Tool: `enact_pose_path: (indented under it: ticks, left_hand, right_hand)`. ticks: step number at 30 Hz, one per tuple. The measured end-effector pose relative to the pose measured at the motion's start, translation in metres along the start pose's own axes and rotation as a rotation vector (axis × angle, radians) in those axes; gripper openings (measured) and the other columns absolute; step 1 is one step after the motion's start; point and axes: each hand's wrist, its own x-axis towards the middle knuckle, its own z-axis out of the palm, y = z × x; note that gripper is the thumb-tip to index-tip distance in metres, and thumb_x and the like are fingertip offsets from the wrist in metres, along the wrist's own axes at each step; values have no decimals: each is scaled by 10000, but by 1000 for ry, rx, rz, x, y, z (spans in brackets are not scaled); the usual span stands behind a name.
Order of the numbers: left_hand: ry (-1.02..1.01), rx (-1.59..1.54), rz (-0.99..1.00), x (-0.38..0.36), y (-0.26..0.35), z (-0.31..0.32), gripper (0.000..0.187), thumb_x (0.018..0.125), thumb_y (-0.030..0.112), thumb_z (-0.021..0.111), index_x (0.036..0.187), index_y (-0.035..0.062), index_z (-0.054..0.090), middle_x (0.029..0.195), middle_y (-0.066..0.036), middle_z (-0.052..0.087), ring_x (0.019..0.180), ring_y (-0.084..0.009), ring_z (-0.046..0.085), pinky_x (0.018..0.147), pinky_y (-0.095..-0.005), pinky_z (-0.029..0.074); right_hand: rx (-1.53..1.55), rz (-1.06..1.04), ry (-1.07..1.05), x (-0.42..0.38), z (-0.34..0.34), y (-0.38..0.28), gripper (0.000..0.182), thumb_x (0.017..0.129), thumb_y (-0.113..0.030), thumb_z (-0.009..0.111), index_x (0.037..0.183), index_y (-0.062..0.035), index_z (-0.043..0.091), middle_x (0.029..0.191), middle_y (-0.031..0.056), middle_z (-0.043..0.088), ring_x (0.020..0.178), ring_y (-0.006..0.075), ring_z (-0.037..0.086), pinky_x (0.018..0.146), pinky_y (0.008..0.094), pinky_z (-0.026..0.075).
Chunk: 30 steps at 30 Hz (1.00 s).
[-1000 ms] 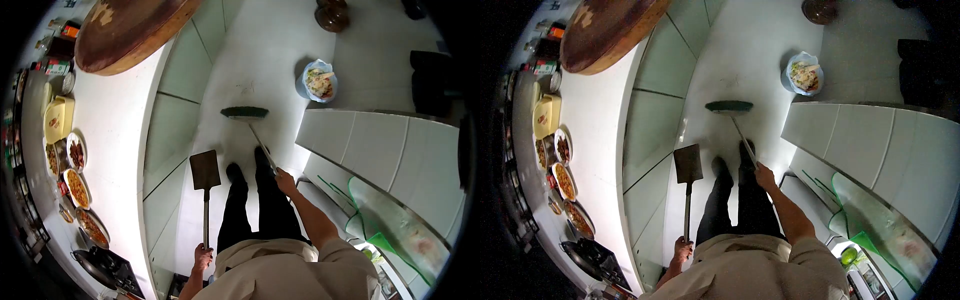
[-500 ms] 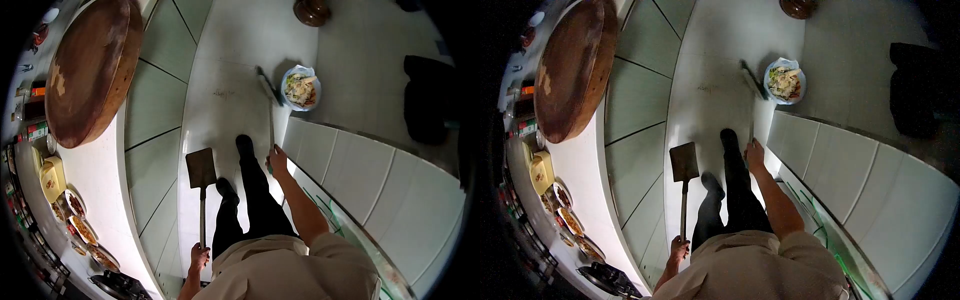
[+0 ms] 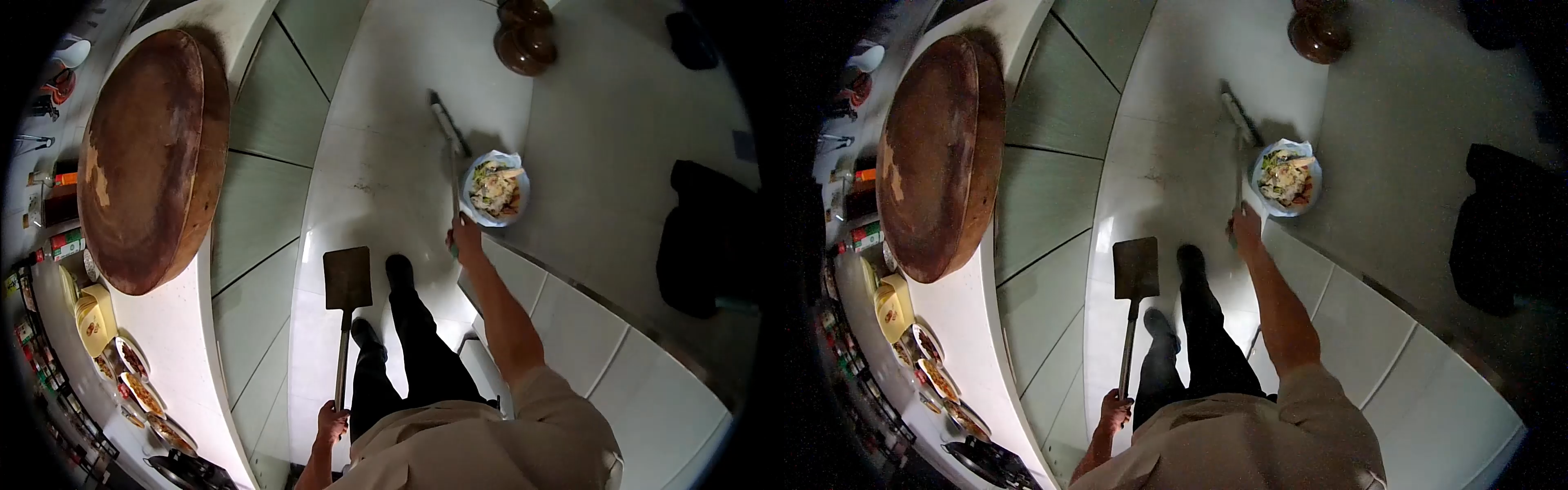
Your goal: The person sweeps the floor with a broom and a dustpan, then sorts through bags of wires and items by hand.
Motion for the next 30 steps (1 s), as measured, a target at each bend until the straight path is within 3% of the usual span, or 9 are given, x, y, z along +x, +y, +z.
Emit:
enact_pose_path:
  ticks: [11, 16, 21, 22, 24, 26, 27, 28, 30]
  left_hand:
    - [74, 90, -70, 53, 44, -8, 191, 762, 8, 622, 881, 77, 489, 518, -20, 414, 346, -142, 398, 294, -320, 291]
    - [134, 254, -57, 80, 63, -19, 187, 762, 21, 630, 908, 71, 525, 516, -35, 438, 358, -147, 441, 295, -330, 312]
    - [167, 293, -5, 114, 81, -19, 200, 746, 25, 646, 919, 48, 547, 526, -40, 469, 366, -142, 450, 302, -318, 326]
    - [169, 320, 21, 118, 87, -20, 205, 744, 27, 648, 927, 41, 557, 530, -40, 479, 368, -141, 453, 304, -313, 330]
    - [193, 421, 20, 140, 81, -24, 209, 754, 53, 654, 944, 27, 571, 550, -55, 516, 381, -161, 492, 317, -334, 372]
    - [192, 412, 28, 147, 86, -26, 204, 755, 61, 652, 937, 22, 567, 558, -66, 530, 386, -168, 506, 325, -343, 391]
    - [181, 425, 32, 147, 92, -26, 202, 758, 63, 649, 939, 23, 568, 560, -69, 533, 388, -170, 507, 327, -341, 394]
    - [167, 441, 34, 145, 98, -27, 200, 760, 64, 647, 940, 24, 569, 561, -71, 536, 390, -172, 508, 329, -340, 396]
    - [166, 475, 30, 146, 105, -26, 191, 767, 67, 640, 942, 32, 570, 567, -73, 545, 398, -180, 518, 334, -345, 401]
  right_hand:
    - [-255, 124, -108, -60, 30, -10, 506, 919, -186, 590, 1400, -85, 469, 695, 61, 575, 534, 148, 529, 453, 318, 423]
    - [-541, -326, -155, 78, 59, -81, 239, 939, -139, 509, 1129, 0, 552, 691, 72, 565, 553, 164, 557, 474, 343, 448]
    - [-532, -282, -159, 187, 119, -81, 274, 898, -90, 529, 1128, 59, 527, 833, 165, 580, 710, 239, 623, 579, 389, 498]
    - [-1034, -526, -150, 211, 116, -40, 331, 901, -96, 521, 1200, 43, 498, 942, 193, 593, 819, 289, 627, 662, 404, 506]
    - [-1338, -699, -141, 181, 100, -4, 446, 915, -113, 489, 1341, -7, 413, 1144, 235, 584, 1021, 372, 597, 814, 437, 496]
    - [-1203, -453, -196, 107, 69, 39, 540, 942, -143, 423, 1464, -98, 295, 1289, 268, 536, 1127, 415, 562, 910, 479, 461]
    - [-1209, -304, -208, 75, 49, 56, 549, 945, -152, 423, 1474, -113, 282, 1239, 277, 565, 1111, 431, 566, 913, 502, 451]
    - [-1269, -602, -189, 66, 9, 105, 546, 949, -181, 457, 1469, -116, 306, 1044, 252, 638, 888, 384, 653, 773, 472, 509]
    - [-1181, -285, -303, -1, -11, 92, 538, 942, -198, 477, 1446, -64, 343, 1160, 270, 588, 1014, 407, 602, 879, 471, 464]
